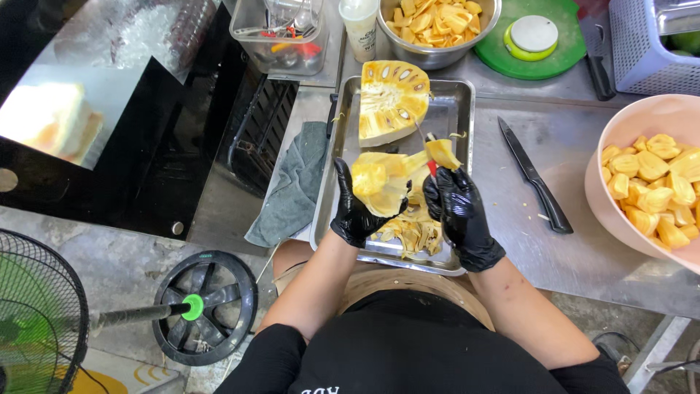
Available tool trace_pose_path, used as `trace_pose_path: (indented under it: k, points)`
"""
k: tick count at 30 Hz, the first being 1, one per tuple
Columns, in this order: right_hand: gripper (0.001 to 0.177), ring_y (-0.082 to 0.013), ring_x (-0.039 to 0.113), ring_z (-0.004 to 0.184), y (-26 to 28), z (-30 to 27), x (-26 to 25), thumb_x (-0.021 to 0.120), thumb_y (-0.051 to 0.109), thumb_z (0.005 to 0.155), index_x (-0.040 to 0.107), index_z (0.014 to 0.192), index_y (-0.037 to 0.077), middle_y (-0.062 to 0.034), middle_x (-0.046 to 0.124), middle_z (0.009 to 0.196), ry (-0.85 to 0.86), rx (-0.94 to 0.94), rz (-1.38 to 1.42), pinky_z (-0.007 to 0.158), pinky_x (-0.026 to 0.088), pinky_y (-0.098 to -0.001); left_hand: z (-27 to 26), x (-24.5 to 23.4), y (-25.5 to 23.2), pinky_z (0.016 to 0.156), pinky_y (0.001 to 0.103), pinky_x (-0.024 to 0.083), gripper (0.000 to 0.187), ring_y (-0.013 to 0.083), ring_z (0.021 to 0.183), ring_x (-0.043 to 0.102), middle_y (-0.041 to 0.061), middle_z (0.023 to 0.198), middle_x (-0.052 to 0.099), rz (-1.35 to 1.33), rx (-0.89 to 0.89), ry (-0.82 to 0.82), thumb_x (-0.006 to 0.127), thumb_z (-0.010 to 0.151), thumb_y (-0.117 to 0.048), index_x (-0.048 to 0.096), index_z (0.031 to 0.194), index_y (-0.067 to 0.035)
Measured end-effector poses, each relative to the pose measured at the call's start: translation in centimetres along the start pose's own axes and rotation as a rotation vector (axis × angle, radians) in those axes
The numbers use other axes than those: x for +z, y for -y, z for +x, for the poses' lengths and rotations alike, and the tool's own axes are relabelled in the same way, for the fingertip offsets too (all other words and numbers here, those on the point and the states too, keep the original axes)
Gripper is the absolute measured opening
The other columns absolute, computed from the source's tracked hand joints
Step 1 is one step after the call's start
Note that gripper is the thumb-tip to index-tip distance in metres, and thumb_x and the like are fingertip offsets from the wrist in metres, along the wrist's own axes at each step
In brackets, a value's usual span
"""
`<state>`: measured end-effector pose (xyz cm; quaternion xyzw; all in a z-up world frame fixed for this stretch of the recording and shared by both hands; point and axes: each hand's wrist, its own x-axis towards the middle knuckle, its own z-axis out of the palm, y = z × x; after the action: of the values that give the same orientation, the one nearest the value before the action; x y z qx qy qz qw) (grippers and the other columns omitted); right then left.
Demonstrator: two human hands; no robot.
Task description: The person peels jackfruit pods by hand and with a small tool, placing the fruit and skins onto a metal tray.
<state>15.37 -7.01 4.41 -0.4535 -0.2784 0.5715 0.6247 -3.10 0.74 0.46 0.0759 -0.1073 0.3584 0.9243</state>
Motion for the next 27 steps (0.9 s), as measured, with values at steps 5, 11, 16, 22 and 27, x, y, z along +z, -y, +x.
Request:
trace_pose_path:
  k: [5, 11, 16, 22, 27]
  points:
    - [0.015, -0.005, 0.04, 0.053, 2.1, -0.7, -0.4, 0.054, 0.024, 0.109, 0.057, 0.116, 0.012, 0.004, 0.05, 0.071, 0.042, -0.053, -0.024, 0.047, 0.031, -0.0214, -1.3, -2.1, -1.3, 0.116, 0.048, 0.045, 0.072, 0.0316, 0.139, 0.053, 0.016, 0.15, 0.053, 0.403, -0.112, -0.345, 0.067, 0.098, -0.037, 0.04, 0.156, -0.003]
    - [0.016, -0.0057, 0.044, 0.058, 1.4, 1.1, -3.7, 0.051, 0.026, 0.109, 0.056, 0.121, 0.019, 0.0063, 0.048, 0.073, -0.06, -0.164, 0.123, 0.051, 0.036, -0.0224, -2.0, -2.0, -3.0, 0.117, 0.046, 0.045, 0.078, 0.0322, 0.137, 0.055, 0.019, 0.151, 0.052, 0.288, -0.033, -0.201, 0.071, 0.096, -0.034, 0.036, 0.158, -0.001]
    - [0.027, -0.0083, 0.042, 0.058, -0.8, 2.4, -8.0, 0.056, 0.039, 0.11, 0.061, 0.113, 0.012, 0.0021, 0.053, 0.076, 0.027, 0.192, -0.15, 0.049, 0.033, -0.0231, -2.9, 1.8, -4.8, 0.117, 0.043, 0.045, 0.087, 0.0293, 0.137, 0.056, 0.017, 0.151, 0.053, 0.498, 0.014, -0.098, 0.076, 0.092, -0.032, 0.032, 0.161, -0.003]
    - [0.06, -0.0122, 0.057, 0.077, -0.5, -0.3, -5.5, 0.068, 0.041, 0.094, 0.057, 0.148, 0.015, -0.0019, 0.065, 0.089, 0.048, 0.304, -0.858, 0.076, 0.051, -0.0273, -2.5, 4.8, -4.3, 0.114, 0.038, 0.043, 0.093, 0.021, 0.135, 0.053, 0.015, 0.152, 0.054, 1.355, -0.012, -0.366, 0.088, 0.081, -0.015, 0.039, 0.158, 0.001]
    - [0.089, -0.0211, 0.054, 0.111, 3.5, -2.1, -1.7, 0.088, 0.03, 0.074, 0.053, 0.154, 0.012, -0.0096, 0.059, 0.121, 0.308, -0.316, -0.907, 0.1, 0.047, -0.0346, -1.9, 6.3, -3.0, 0.107, 0.034, 0.049, 0.096, 0.0187, 0.132, 0.056, 0.012, 0.146, 0.058, 1.631, -0.19, -0.363, 0.089, 0.074, -0.02, 0.041, 0.156, -0.004]
